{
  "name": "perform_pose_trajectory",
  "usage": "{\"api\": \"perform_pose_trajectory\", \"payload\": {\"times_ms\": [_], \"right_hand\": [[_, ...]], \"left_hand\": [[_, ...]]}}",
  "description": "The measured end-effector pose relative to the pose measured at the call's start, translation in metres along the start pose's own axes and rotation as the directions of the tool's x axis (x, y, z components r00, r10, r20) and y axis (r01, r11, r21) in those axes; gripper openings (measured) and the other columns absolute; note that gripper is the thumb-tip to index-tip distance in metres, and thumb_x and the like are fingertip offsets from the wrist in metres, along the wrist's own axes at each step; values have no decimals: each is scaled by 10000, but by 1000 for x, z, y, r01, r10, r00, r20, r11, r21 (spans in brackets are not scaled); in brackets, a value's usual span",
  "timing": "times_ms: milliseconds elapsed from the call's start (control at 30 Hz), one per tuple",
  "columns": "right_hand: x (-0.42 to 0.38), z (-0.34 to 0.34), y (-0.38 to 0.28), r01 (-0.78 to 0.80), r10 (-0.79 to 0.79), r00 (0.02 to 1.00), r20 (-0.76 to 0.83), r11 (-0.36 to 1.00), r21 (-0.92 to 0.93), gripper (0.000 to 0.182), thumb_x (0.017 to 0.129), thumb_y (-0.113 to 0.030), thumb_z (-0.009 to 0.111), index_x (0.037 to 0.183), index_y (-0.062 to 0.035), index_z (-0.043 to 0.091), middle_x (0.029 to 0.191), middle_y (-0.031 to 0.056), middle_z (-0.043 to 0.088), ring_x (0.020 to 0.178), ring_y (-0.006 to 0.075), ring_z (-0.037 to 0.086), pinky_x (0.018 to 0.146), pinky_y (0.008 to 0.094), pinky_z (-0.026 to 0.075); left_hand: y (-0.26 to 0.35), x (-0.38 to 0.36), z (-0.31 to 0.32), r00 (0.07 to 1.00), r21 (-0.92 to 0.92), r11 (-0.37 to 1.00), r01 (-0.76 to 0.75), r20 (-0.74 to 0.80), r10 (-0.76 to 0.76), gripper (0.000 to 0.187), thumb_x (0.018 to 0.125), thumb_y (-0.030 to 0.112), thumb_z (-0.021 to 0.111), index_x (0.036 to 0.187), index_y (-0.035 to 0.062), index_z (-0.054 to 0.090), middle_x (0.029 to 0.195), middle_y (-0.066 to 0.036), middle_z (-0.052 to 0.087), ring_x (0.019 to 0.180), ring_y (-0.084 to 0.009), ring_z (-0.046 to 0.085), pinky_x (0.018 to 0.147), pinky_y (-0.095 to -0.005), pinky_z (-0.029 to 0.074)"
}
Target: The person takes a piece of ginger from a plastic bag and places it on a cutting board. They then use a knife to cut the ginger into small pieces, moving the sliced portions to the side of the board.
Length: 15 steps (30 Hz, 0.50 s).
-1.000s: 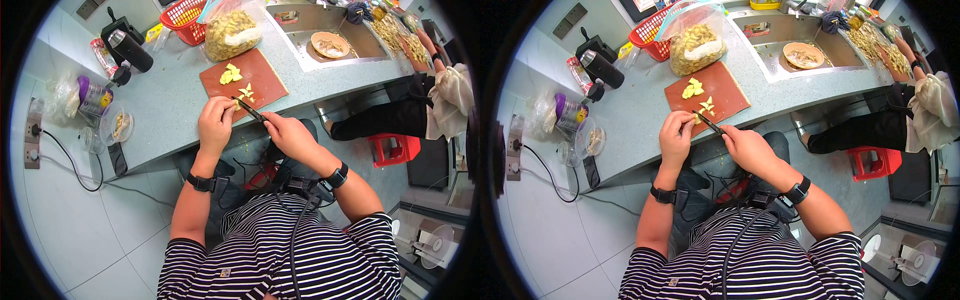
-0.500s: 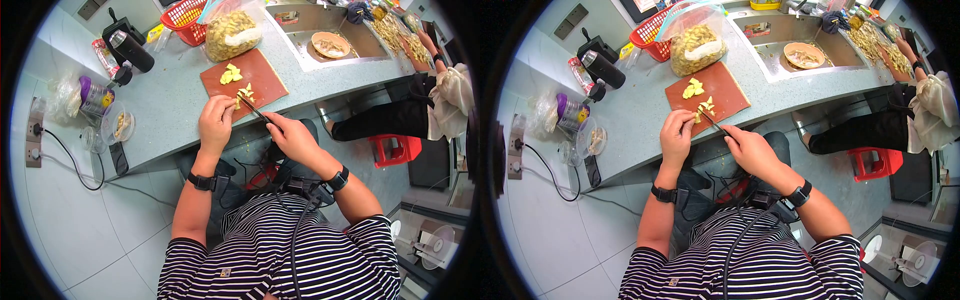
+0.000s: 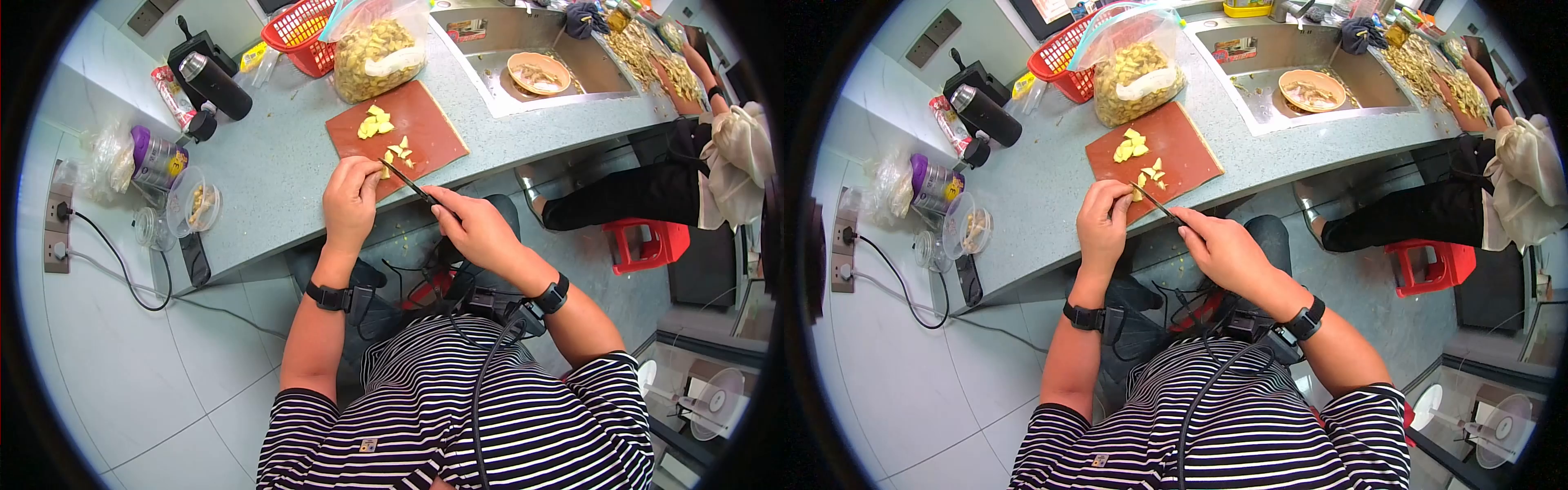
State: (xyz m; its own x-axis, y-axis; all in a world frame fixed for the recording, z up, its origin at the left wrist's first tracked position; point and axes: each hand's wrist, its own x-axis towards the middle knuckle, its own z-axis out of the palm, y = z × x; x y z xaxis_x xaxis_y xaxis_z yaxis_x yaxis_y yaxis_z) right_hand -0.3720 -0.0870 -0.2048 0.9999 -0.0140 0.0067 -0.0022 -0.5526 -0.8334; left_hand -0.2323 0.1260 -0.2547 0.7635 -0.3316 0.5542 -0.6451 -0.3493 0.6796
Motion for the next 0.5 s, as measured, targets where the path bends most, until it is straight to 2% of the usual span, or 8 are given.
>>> {"api": "perform_pose_trajectory", "payload": {"times_ms": [367, 500], "right_hand": [[3, 10, 13, 148, -172, 982, -81, 959, -240, 379, 1133, -181, 655, 1498, -79, 666, 967, 235, 786, 905, 457, 771, 793, 568, 614], [10, 19, 13, 124, -152, 985, -78, 950, -286, 356, 1135, -191, 654, 1471, -75, 673, 949, 227, 788, 884, 453, 773, 781, 575, 615]], "left_hand": [[-1, -2, 2, 1000, -21, 1000, -19, -14, 18, 106, 998, -63, 788, 1086, -7, 779, 1137, -127, 772, 1025, -282, 776, 871, -368, 622], [-2, -3, 2, 1000, -20, 1000, -13, -19, 12, 108, 996, -64, 791, 1085, -4, 784, 1132, -129, 773, 1011, -280, 778, 861, -367, 623]]}}
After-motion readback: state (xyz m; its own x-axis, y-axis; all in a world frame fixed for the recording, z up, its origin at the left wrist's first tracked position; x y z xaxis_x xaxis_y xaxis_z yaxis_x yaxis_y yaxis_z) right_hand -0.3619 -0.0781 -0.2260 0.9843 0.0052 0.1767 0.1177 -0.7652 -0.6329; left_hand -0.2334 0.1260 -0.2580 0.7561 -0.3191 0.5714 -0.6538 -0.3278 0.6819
